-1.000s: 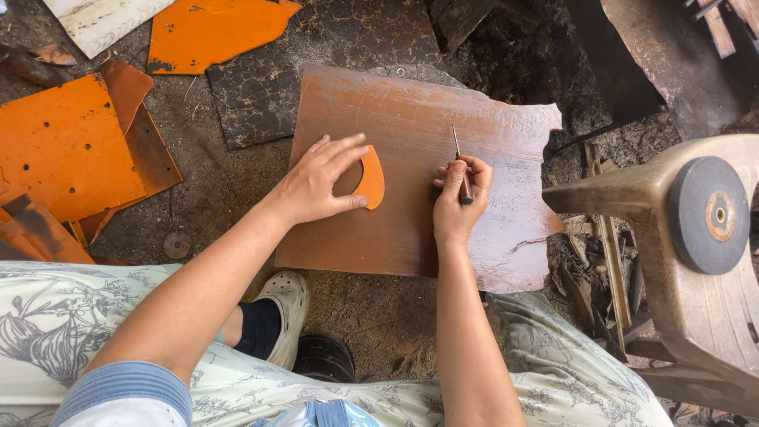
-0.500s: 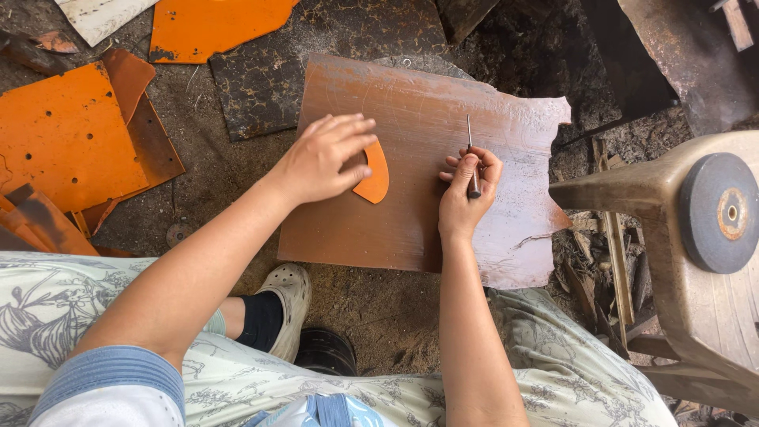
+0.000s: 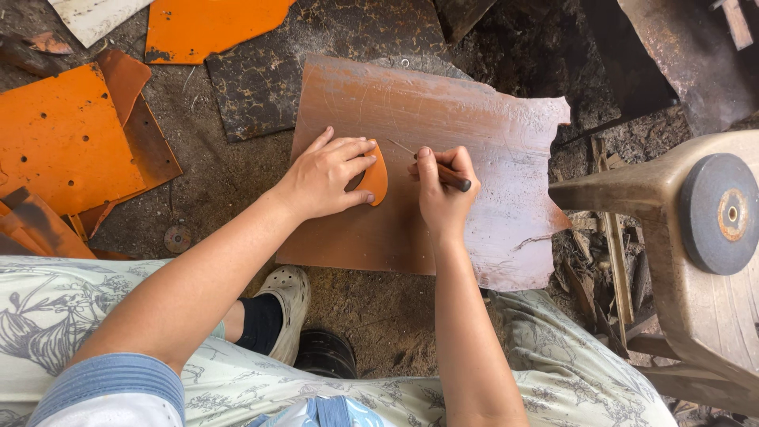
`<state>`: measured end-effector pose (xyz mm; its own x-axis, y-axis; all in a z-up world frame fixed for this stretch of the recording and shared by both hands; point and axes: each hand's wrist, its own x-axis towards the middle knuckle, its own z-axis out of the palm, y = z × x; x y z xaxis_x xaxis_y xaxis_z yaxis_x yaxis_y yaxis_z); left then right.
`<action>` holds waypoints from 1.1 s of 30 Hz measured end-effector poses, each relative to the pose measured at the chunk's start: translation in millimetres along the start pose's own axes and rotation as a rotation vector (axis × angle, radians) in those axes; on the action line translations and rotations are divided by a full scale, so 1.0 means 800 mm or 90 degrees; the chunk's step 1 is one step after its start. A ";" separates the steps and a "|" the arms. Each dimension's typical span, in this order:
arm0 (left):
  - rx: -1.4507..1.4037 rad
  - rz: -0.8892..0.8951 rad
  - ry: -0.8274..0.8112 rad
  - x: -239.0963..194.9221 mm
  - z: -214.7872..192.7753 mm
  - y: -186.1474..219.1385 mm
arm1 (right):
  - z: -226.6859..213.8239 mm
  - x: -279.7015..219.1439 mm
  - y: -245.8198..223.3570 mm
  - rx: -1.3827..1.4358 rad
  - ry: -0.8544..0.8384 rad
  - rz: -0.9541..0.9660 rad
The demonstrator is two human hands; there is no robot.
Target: The person uses a pointed awl to cut a small orange leather piece from a larger sheet. They hold the piece steady with one hand and trace its outline with the awl in the other, then lift the cut piece.
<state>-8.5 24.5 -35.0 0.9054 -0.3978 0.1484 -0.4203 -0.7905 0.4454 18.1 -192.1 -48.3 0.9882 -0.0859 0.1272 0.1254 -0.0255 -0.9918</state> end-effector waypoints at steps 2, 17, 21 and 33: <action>-0.007 -0.012 -0.008 0.000 0.001 0.001 | 0.007 0.003 -0.006 -0.059 -0.007 -0.010; 0.062 -0.056 -0.075 0.004 0.008 0.006 | 0.027 0.037 -0.023 -0.209 -0.096 -0.065; 0.077 -0.080 -0.098 0.004 0.006 0.009 | 0.037 0.060 -0.038 -0.231 -0.127 -0.006; 0.083 -0.071 -0.107 0.005 0.008 0.009 | 0.022 0.015 -0.059 -0.267 -0.057 0.034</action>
<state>-7.8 14.2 -37.3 0.9285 -0.3681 -0.0487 -0.3326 -0.8827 0.3319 25.5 -174.7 -0.4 0.9984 -0.0112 0.0557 0.0456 -0.4278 -0.9027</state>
